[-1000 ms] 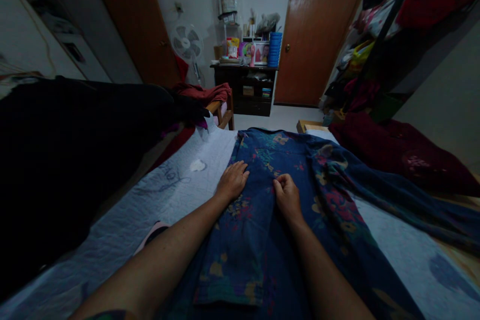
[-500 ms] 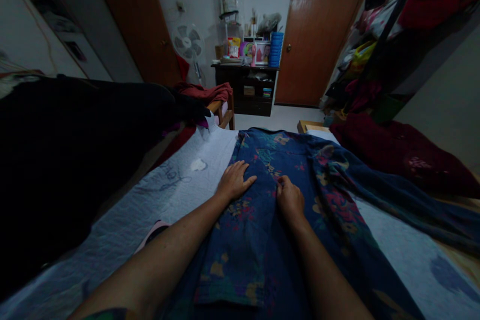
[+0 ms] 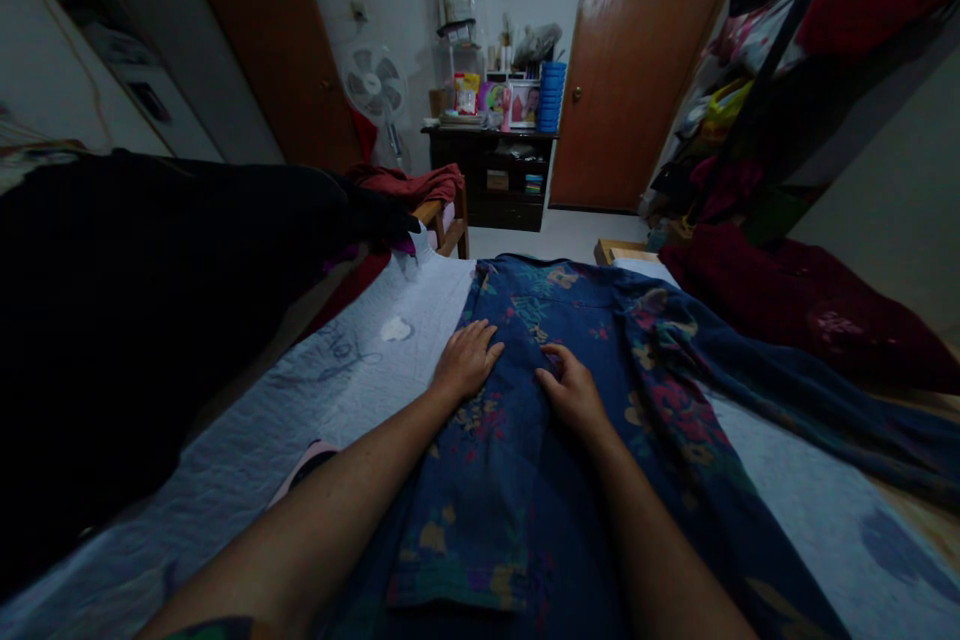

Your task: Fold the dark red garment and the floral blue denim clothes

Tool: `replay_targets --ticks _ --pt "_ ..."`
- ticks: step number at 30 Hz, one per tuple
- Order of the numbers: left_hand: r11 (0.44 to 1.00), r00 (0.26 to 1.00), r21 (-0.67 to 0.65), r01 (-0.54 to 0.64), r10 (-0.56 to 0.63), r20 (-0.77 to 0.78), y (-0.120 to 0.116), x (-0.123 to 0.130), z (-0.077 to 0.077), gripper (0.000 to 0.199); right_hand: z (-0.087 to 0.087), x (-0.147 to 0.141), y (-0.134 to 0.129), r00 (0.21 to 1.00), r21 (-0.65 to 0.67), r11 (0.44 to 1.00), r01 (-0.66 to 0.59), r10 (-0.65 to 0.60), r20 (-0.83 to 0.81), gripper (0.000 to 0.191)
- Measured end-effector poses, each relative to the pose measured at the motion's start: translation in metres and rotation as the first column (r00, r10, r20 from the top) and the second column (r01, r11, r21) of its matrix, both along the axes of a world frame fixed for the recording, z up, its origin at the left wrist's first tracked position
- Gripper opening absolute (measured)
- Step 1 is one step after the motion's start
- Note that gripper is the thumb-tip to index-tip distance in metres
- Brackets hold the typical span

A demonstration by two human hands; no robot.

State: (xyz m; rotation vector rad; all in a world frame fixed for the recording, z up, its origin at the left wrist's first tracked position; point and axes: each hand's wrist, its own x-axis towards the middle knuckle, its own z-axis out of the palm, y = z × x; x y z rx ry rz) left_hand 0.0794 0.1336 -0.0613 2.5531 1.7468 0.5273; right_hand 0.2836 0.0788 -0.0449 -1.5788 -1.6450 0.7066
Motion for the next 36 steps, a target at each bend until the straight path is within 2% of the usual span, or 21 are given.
replay_targets --ticks 2,4,7,10,13,15,17,19,21,24,27,29,36 --pt "1.000 1.000 0.006 0.003 -0.003 0.003 0.000 0.000 0.000 0.050 0.000 0.002 0.001 0.999 -0.002 1.000 0.012 -0.012 -0.036 0.035" --pt "1.000 1.000 0.006 0.009 -0.009 0.004 0.000 0.000 0.001 0.049 0.002 0.003 0.001 0.999 -0.031 0.999 0.039 -0.039 0.007 0.036" --pt "1.000 1.000 -0.027 0.015 -0.015 -0.004 0.000 0.000 0.001 0.050 0.009 0.003 -0.001 0.978 -0.066 0.992 0.107 -0.093 0.187 0.034" --pt "0.998 1.000 -0.064 0.020 -0.021 -0.021 0.000 0.000 0.003 0.055 0.017 0.001 -0.006 0.897 -0.128 0.975 0.182 -0.112 0.428 0.029" --pt "0.996 0.999 -0.088 0.019 -0.022 -0.037 -0.001 0.001 0.005 0.066 0.022 -0.002 -0.010 0.821 -0.166 0.956 0.241 -0.110 0.560 0.029" --pt "0.995 0.999 -0.096 0.018 -0.022 -0.039 -0.001 0.001 0.005 0.074 0.022 -0.003 -0.011 0.807 -0.080 0.968 0.237 -0.150 0.572 0.030" --pt "0.995 0.999 -0.095 0.017 -0.021 -0.041 -0.001 0.002 0.005 0.079 0.019 -0.007 -0.011 0.837 0.089 0.983 0.159 -0.182 0.515 0.033" --pt "0.996 0.999 -0.093 0.016 -0.020 -0.047 -0.001 0.002 0.004 0.081 0.014 -0.014 -0.009 0.891 0.254 0.967 0.017 -0.130 0.436 0.042" --pt "0.996 0.998 -0.085 0.016 -0.021 -0.051 0.000 0.002 0.002 0.076 0.007 -0.022 -0.010 0.907 0.316 0.940 -0.129 -0.017 0.422 0.051" --pt "0.998 0.998 -0.059 0.022 -0.025 -0.055 0.001 0.001 0.000 0.058 -0.001 -0.033 -0.013 0.857 0.183 0.960 -0.212 0.092 0.507 0.058" --pt "0.999 0.998 -0.035 0.025 -0.027 -0.055 0.001 0.001 -0.002 0.051 -0.004 -0.036 -0.019 0.809 -0.021 0.986 -0.163 0.145 0.570 0.062" --pt "0.999 0.998 -0.027 0.024 -0.026 -0.050 0.000 0.001 -0.003 0.051 -0.004 -0.036 -0.020 0.791 -0.096 0.987 -0.130 0.161 0.591 0.066" --pt "0.995 0.998 -0.096 0.029 -0.034 -0.047 0.009 0.002 -0.004 0.055 -0.001 -0.037 -0.021 0.781 -0.117 0.988 -0.100 0.150 0.606 0.068"
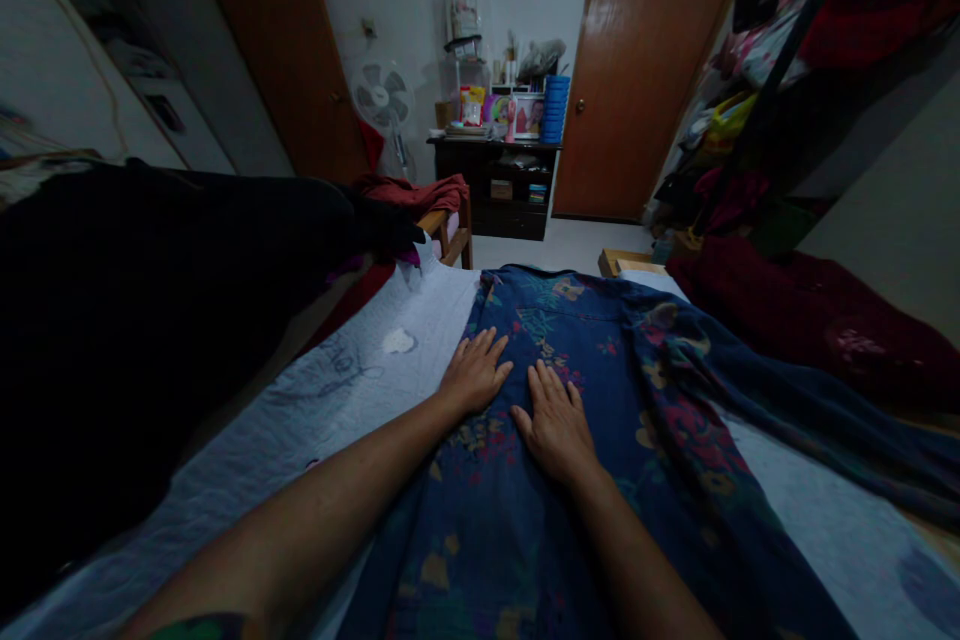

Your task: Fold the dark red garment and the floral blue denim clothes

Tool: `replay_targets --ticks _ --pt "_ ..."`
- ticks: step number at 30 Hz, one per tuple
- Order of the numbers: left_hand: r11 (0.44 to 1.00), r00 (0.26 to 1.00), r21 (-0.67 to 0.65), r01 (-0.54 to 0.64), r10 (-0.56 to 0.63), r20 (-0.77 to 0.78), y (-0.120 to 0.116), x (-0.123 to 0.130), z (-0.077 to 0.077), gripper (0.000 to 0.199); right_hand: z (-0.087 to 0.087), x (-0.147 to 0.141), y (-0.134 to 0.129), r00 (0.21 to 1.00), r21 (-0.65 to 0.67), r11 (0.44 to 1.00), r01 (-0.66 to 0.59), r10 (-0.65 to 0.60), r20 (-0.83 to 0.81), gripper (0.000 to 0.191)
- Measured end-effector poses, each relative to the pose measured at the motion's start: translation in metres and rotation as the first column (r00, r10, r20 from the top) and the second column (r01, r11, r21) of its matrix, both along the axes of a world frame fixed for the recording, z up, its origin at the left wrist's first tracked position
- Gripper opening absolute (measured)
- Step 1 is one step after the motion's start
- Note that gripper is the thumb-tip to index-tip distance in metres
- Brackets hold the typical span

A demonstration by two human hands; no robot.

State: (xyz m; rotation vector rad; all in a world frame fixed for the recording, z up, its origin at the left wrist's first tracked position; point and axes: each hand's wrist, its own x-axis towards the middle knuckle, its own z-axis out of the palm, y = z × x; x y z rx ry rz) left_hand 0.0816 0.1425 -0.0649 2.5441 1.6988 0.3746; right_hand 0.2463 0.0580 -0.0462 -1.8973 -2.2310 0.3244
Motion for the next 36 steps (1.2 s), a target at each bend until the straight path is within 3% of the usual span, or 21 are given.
replay_targets --ticks 11,17,20,27,31,36 --pt "0.999 0.999 -0.041 0.009 -0.011 -0.033 0.088 0.014 0.006 0.061 -0.001 -0.001 0.001 1.000 0.012 1.000 0.019 -0.019 -0.003 0.068" --pt "0.988 0.985 0.038 -0.153 0.149 0.084 0.116 0.020 0.015 0.053 -0.002 -0.001 0.000 1.000 0.030 0.999 0.019 -0.018 -0.013 0.068" --pt "0.982 0.973 0.006 -0.190 0.188 0.136 0.133 0.020 0.022 0.048 -0.002 -0.001 0.000 1.000 0.033 0.999 0.021 -0.021 -0.015 0.068" --pt "0.991 0.982 -0.086 -0.100 0.112 0.150 0.181 0.021 0.029 0.054 -0.002 -0.001 0.000 1.000 0.027 0.999 0.023 -0.023 -0.011 0.069" --pt "0.990 0.990 -0.124 -0.069 0.083 0.115 0.185 0.018 0.019 0.057 -0.002 -0.002 -0.001 1.000 0.028 0.999 0.024 -0.024 -0.006 0.069" --pt "0.994 0.995 -0.084 -0.071 0.076 0.069 0.166 0.018 0.013 0.052 -0.003 -0.002 -0.001 1.000 0.032 0.999 0.022 -0.022 -0.009 0.068"
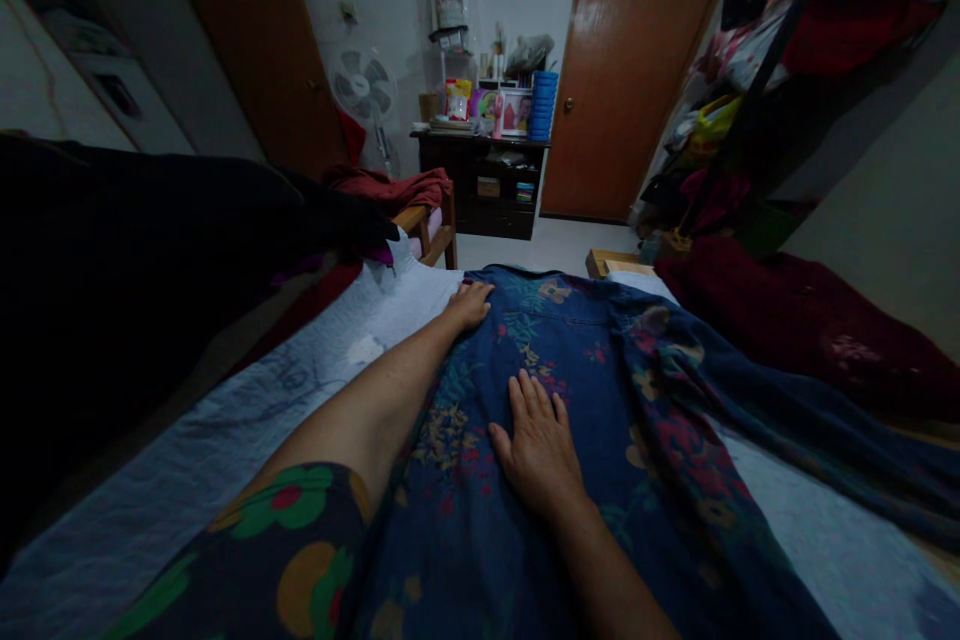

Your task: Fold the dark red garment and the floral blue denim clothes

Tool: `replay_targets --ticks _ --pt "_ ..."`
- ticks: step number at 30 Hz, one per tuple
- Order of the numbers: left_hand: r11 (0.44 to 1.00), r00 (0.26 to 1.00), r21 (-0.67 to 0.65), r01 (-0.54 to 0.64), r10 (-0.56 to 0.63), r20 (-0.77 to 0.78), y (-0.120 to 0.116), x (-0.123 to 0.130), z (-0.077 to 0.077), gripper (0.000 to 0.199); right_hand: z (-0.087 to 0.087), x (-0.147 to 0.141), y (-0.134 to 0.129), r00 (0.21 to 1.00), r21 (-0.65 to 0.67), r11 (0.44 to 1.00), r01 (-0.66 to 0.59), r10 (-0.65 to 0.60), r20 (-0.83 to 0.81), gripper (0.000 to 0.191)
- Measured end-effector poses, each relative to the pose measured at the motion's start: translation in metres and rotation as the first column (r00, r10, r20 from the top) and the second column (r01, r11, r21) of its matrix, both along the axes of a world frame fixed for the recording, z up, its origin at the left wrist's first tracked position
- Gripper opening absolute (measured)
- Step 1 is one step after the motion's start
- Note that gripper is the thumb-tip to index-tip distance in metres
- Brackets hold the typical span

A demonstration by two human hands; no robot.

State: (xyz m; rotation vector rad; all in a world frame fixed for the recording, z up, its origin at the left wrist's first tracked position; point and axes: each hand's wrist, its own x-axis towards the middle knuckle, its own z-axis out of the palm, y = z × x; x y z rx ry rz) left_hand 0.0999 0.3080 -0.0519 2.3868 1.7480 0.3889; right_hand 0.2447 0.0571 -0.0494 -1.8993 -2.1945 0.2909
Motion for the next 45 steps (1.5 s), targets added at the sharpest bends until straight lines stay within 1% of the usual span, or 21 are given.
replay_targets --ticks 2,4,5,7,8,10,12,14,19,22,25,28,31,34,36,39,41,43,45 --pt "0.999 1.000 0.042 -0.025 0.025 -0.009 -0.012 0.004 0.004 0.050 -0.001 0.000 0.000 1.000 0.008 1.000 0.001 -0.001 -0.001 0.068" --pt "0.992 0.999 0.124 -0.034 0.036 -0.018 -0.027 0.012 0.008 0.048 -0.001 0.000 0.000 1.000 0.016 1.000 0.003 -0.003 -0.001 0.068" --pt "0.985 0.999 0.175 -0.016 0.021 -0.030 -0.035 0.016 0.010 0.046 -0.002 0.000 0.000 1.000 0.018 1.000 0.002 -0.002 -0.001 0.068" --pt "0.968 0.995 0.237 0.082 -0.065 -0.080 -0.051 0.025 0.011 0.043 -0.002 0.000 0.001 1.000 0.019 1.000 0.001 -0.001 -0.002 0.068" --pt "0.963 0.987 0.230 0.141 -0.119 -0.107 -0.059 0.029 0.010 0.042 -0.003 0.000 0.001 1.000 0.018 1.000 0.000 0.000 -0.003 0.068" --pt "0.962 0.969 0.152 0.226 -0.206 -0.137 -0.070 0.034 0.007 0.043 -0.003 0.001 0.000 1.000 0.017 1.000 -0.003 0.003 -0.005 0.069" --pt "0.966 0.962 0.067 0.251 -0.241 -0.131 -0.073 0.035 0.003 0.048 -0.002 0.001 0.000 1.000 0.018 1.000 -0.003 0.003 -0.006 0.069" --pt "0.969 0.964 0.030 0.244 -0.239 -0.114 -0.069 0.032 -0.001 0.055 -0.002 0.001 0.000 1.000 0.020 1.000 -0.002 0.002 -0.006 0.068" --pt "0.981 0.979 0.044 0.189 -0.184 -0.090 -0.041 0.022 -0.010 0.073 0.000 0.000 0.000 1.000 0.004 1.000 0.003 -0.003 -0.012 0.069" --pt "0.985 0.981 0.028 0.170 -0.166 -0.103 -0.024 0.018 -0.013 0.072 -0.001 0.000 0.001 1.000 -0.002 1.000 0.005 -0.005 -0.015 0.069" --pt "0.984 0.978 0.025 0.176 -0.172 -0.120 -0.013 0.015 -0.014 0.071 -0.002 0.001 0.001 1.000 0.001 1.000 0.002 -0.002 -0.014 0.069" --pt "0.984 0.976 0.031 0.177 -0.172 -0.131 -0.009 0.015 -0.013 0.069 -0.003 0.001 0.001 1.000 0.000 1.000 -0.002 0.002 -0.014 0.069" --pt "0.984 0.979 0.066 0.165 -0.156 -0.133 -0.013 0.017 -0.009 0.063 -0.002 0.001 0.000 1.000 -0.002 1.000 -0.004 0.004 -0.014 0.069" --pt "0.974 0.985 0.172 0.145 -0.127 -0.113 -0.028 0.018 -0.005 0.053 -0.001 0.001 0.001 1.000 -0.014 1.000 0.001 -0.001 -0.013 0.070" --pt "0.968 0.987 0.201 0.150 -0.133 -0.094 -0.044 0.018 -0.003 0.048 0.000 0.001 0.001 1.000 -0.016 1.000 0.003 -0.003 -0.012 0.070" --pt "0.968 0.975 0.139 0.210 -0.198 -0.097 -0.076 0.016 -0.005 0.047 0.001 0.000 0.001 1.000 -0.013 1.000 0.002 -0.002 -0.010 0.069" --pt "0.969 0.972 0.103 0.225 -0.215 -0.099 -0.095 0.014 -0.009 0.053 0.001 0.000 0.001 1.000 -0.019 1.000 0.004 -0.004 -0.004 0.069" --pt "0.978 0.977 0.065 0.200 -0.194 -0.089 -0.108 0.011 -0.013 0.062 0.000 -0.001 0.002 1.000 -0.022 1.000 0.006 -0.006 0.003 0.069" --pt "0.983 0.981 0.029 0.183 -0.180 -0.079 -0.113 0.007 -0.015 0.068 0.000 -0.001 0.002 1.000 -0.014 1.000 0.005 -0.005 0.007 0.069"
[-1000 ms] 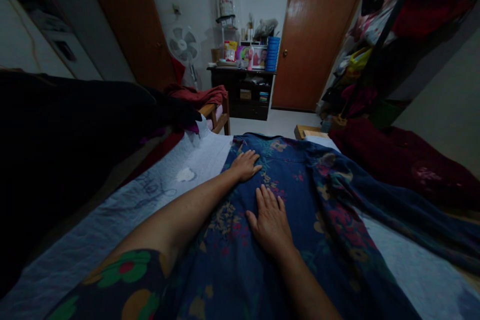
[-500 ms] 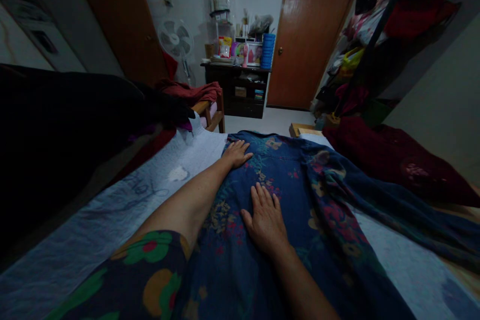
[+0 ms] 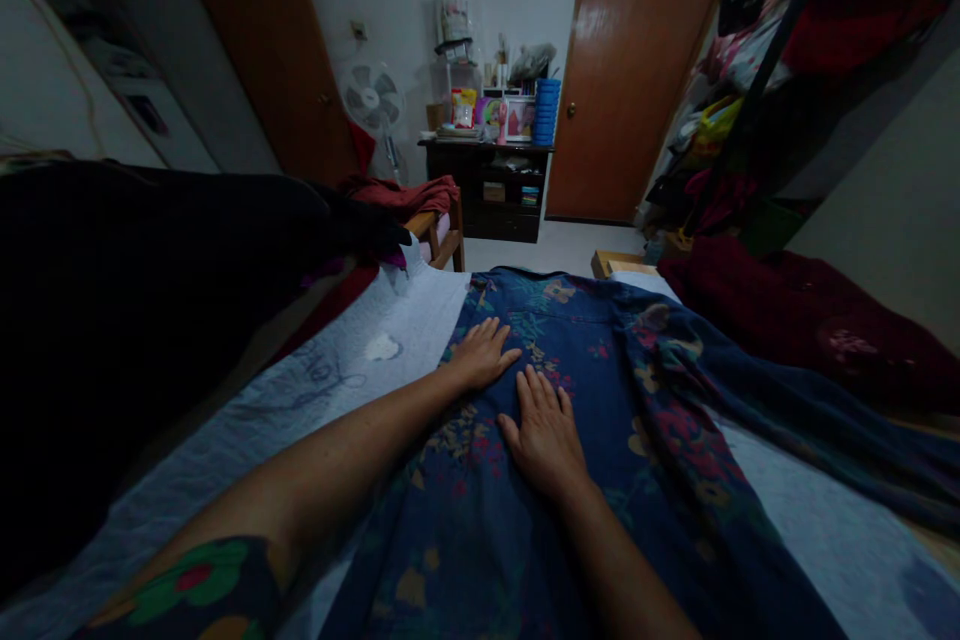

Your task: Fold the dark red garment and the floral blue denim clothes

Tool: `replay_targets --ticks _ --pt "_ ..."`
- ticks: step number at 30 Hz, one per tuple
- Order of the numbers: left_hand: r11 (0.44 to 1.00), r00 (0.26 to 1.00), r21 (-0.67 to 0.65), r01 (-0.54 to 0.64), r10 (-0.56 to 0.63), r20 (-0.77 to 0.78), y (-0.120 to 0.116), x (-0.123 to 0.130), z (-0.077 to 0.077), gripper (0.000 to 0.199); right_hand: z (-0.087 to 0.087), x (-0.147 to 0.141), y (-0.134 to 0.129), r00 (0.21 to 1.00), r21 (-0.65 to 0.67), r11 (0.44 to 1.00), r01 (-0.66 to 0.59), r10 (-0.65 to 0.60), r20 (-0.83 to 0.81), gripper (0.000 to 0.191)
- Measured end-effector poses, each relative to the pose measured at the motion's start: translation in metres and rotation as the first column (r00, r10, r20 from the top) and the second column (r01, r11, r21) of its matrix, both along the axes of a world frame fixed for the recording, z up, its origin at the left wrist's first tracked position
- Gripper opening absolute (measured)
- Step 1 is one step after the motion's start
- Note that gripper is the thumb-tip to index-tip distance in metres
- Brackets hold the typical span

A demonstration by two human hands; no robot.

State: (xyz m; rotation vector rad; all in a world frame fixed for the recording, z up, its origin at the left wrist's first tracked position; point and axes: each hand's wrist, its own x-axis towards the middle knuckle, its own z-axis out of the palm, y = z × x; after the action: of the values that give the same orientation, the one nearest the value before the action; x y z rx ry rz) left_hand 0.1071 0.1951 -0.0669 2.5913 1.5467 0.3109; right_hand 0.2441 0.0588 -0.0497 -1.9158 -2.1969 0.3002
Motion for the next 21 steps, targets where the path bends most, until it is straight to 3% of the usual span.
replay_targets --ticks 10,21 --pt "0.996 0.998 -0.066 -0.063 0.061 -0.031 0.048 -0.009 0.004 0.079 -0.002 0.001 0.000 1.000 0.008 1.000 -0.004 0.004 0.000 0.069" --pt "0.987 0.986 -0.039 -0.155 0.152 -0.070 0.089 -0.009 0.003 0.079 -0.003 0.002 0.000 1.000 0.010 1.000 -0.002 0.002 -0.028 0.069"
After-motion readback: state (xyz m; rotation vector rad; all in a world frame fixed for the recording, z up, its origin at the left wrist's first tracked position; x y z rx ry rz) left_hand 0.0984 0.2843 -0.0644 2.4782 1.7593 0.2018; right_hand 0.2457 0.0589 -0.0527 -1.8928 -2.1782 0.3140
